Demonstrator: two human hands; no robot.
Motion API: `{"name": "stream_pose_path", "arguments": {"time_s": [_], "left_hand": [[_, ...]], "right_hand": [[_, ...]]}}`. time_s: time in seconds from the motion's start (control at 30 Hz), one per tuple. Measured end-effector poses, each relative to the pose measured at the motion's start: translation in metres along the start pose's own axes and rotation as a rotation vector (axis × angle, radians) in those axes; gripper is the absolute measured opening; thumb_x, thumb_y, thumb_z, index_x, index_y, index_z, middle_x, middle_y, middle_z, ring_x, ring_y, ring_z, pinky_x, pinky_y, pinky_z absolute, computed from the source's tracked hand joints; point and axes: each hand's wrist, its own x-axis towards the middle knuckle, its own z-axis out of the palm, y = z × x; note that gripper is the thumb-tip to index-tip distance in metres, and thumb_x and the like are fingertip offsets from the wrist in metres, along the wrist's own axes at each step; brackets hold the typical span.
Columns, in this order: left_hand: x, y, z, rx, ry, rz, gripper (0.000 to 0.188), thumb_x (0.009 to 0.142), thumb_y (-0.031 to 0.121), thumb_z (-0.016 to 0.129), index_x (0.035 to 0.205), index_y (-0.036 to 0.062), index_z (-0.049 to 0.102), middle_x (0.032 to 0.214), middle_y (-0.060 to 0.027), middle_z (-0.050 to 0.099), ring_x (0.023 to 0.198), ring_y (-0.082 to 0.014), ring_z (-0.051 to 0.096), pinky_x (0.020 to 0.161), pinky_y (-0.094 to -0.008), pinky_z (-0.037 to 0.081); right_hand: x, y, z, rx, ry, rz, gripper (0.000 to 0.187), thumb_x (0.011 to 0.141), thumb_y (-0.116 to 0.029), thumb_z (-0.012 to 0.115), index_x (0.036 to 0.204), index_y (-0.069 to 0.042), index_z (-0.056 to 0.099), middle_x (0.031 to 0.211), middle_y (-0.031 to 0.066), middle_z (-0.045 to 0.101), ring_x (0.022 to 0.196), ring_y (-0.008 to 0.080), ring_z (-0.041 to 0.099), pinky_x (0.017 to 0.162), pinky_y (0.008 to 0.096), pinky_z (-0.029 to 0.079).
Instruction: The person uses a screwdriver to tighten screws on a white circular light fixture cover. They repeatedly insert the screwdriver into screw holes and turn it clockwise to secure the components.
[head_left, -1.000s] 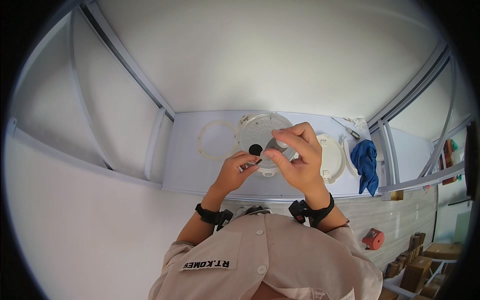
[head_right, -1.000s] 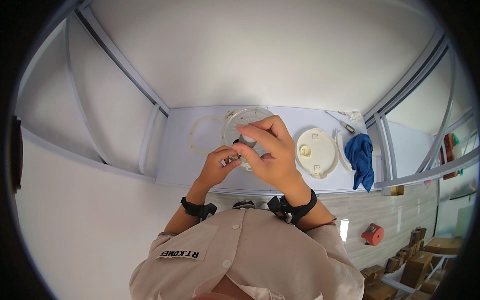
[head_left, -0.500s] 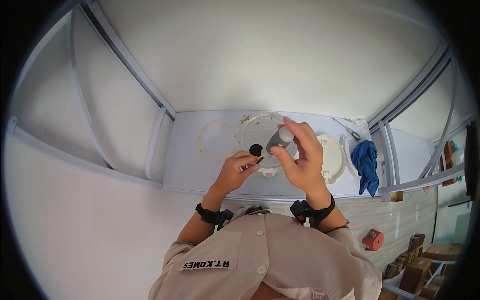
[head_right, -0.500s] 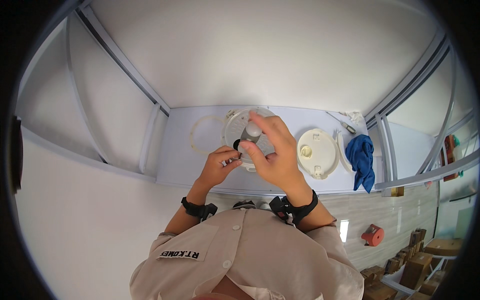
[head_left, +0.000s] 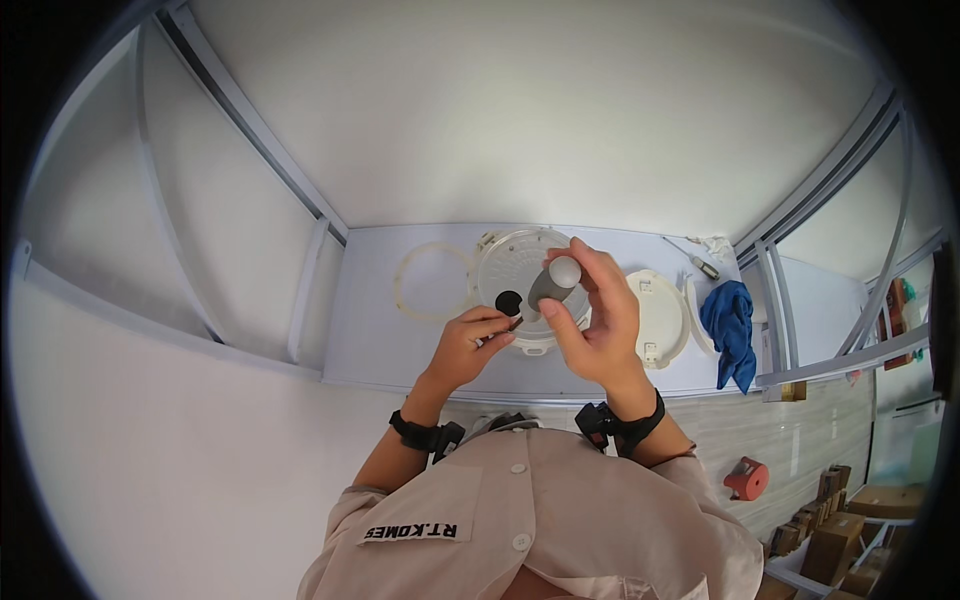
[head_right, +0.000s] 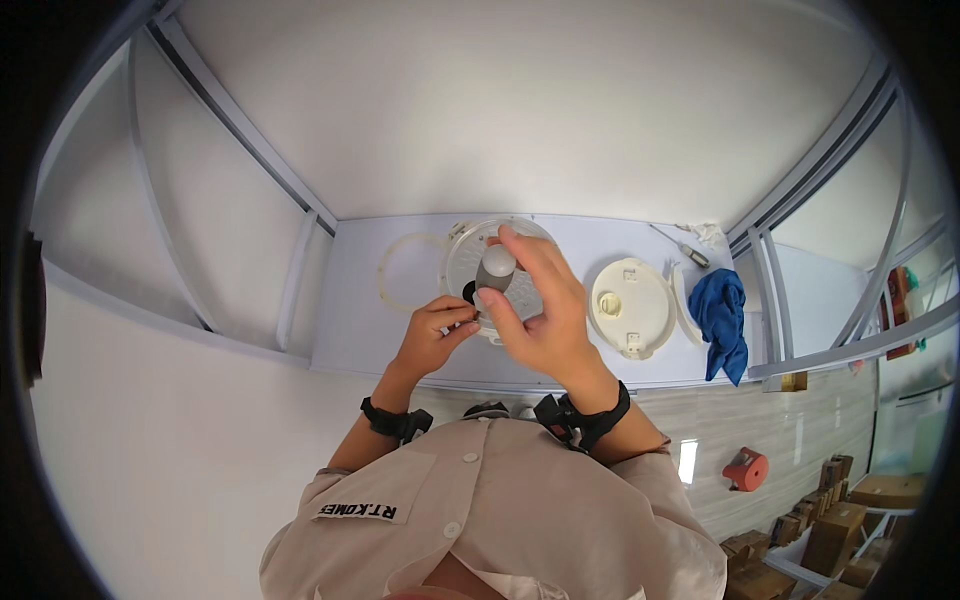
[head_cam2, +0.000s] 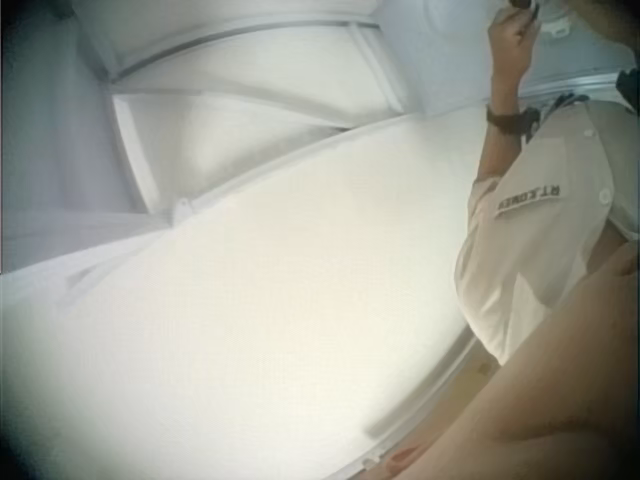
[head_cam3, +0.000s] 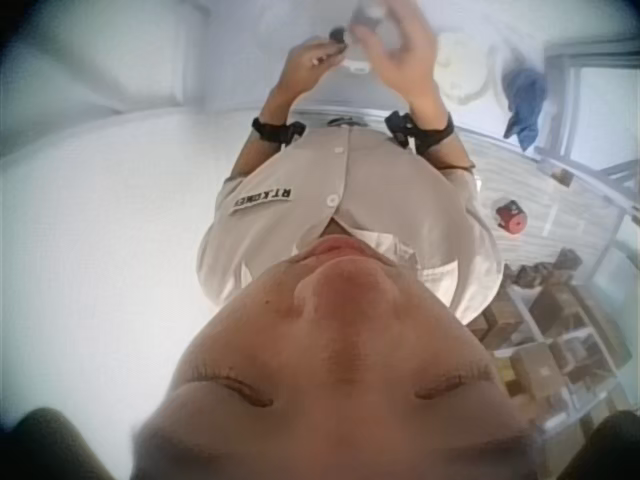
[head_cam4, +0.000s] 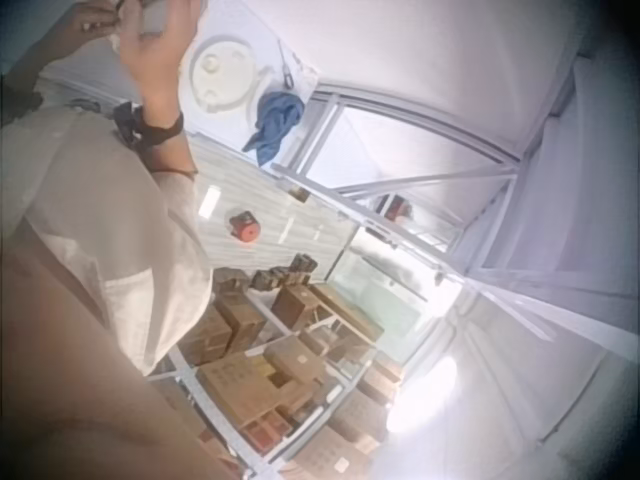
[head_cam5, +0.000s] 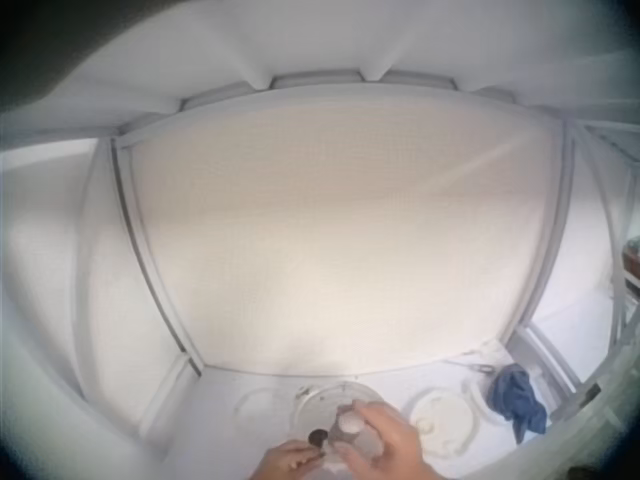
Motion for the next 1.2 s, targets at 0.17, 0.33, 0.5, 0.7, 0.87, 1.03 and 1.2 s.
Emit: {"name": "stream_pose_path", "arguments": {"time_s": [0.17, 0.33, 0.5, 0.7, 0.87, 1.03, 1.2], "left_hand": [[0.000, -0.002, -0.001, 0.043, -0.006, 0.028, 0.020, 0.096, 0.009, 0.083, 0.114, -0.0004, 0.082, 0.111, -0.0103, 0.076, 0.091, -0.0232, 0.072, 0.079, -0.0344, 0.058], [0.000, -0.007, 0.000, 0.016, 0.013, 0.034, 0.019, 0.096, 0.010, 0.083, 0.112, -0.0002, 0.081, 0.112, -0.0103, 0.077, 0.085, -0.0233, 0.071, 0.074, -0.0348, 0.057], [0.007, 0.005, -0.006, 0.041, -0.024, -0.015, 0.019, 0.096, 0.013, 0.084, 0.109, 0.0001, 0.079, 0.108, -0.0113, 0.078, 0.080, -0.0238, 0.071, 0.071, -0.0343, 0.056], [0.015, 0.027, -0.008, 0.185, -0.032, -0.078, 0.018, 0.095, 0.017, 0.084, 0.106, 0.0038, 0.078, 0.102, -0.0079, 0.079, 0.078, -0.0229, 0.073, 0.069, -0.0345, 0.056], [0.024, 0.041, 0.004, 0.271, -0.001, -0.009, 0.016, 0.096, 0.019, 0.082, 0.106, 0.0077, 0.080, 0.102, -0.0045, 0.078, 0.078, -0.0250, 0.073, 0.069, -0.0358, 0.056], [0.033, 0.047, 0.014, 0.349, -0.016, 0.118, 0.015, 0.096, 0.015, 0.083, 0.106, 0.0040, 0.080, 0.102, -0.0060, 0.077, 0.078, -0.0227, 0.073, 0.067, -0.0329, 0.060], [0.041, 0.047, 0.026, 0.387, -0.017, 0.197, 0.013, 0.094, 0.015, 0.085, 0.101, 0.0048, 0.081, 0.100, -0.0060, 0.076, 0.084, -0.0236, 0.073, 0.066, -0.0339, 0.060]], "right_hand": [[0.012, -0.012, -0.006, -0.046, -0.242, -0.122, 0.066, 0.091, 0.002, 0.080, 0.154, 0.002, 0.057, 0.132, 0.0227, 0.072, 0.120, 0.0363, 0.072, 0.105, 0.0439, 0.056], [0.010, -0.013, -0.001, -0.099, -0.254, -0.015, 0.061, 0.094, -0.004, 0.077, 0.153, -0.003, 0.060, 0.134, 0.0191, 0.072, 0.117, 0.0393, 0.071, 0.100, 0.0432, 0.058], [0.007, -0.010, -0.001, -0.051, -0.272, -0.070, 0.072, 0.096, -0.003, 0.074, 0.163, -0.004, 0.048, 0.136, 0.0198, 0.072, 0.122, 0.0401, 0.070, 0.103, 0.0457, 0.057], [0.007, -0.007, -0.008, 0.037, -0.225, -0.115, 0.072, 0.097, -0.003, 0.071, 0.164, -0.002, 0.045, 0.138, 0.0187, 0.072, 0.125, 0.0401, 0.070, 0.107, 0.0480, 0.056], [0.005, -0.002, -0.025, -0.029, -0.142, -0.133, 0.072, 0.101, -0.006, 0.072, 0.166, 0.000, 0.041, 0.135, 0.0248, 0.070, 0.118, 0.0324, 0.071, 0.104, 0.0439, 0.056], [0.000, -0.003, -0.036, -0.004, 0.047, -0.045, 0.068, 0.100, -0.006, 0.074, 0.162, 0.003, 0.046, 0.130, 0.0218, 0.073, 0.115, 0.0293, 0.072, 0.102, 0.0405, 0.055], [-0.005, -0.004, -0.046, -0.042, 0.069, -0.050, 0.069, 0.101, -0.003, 0.075, 0.163, 0.002, 0.045, 0.129, 0.0213, 0.073, 0.116, 0.0279, 0.072, 0.101, 0.0397, 0.056]]}}
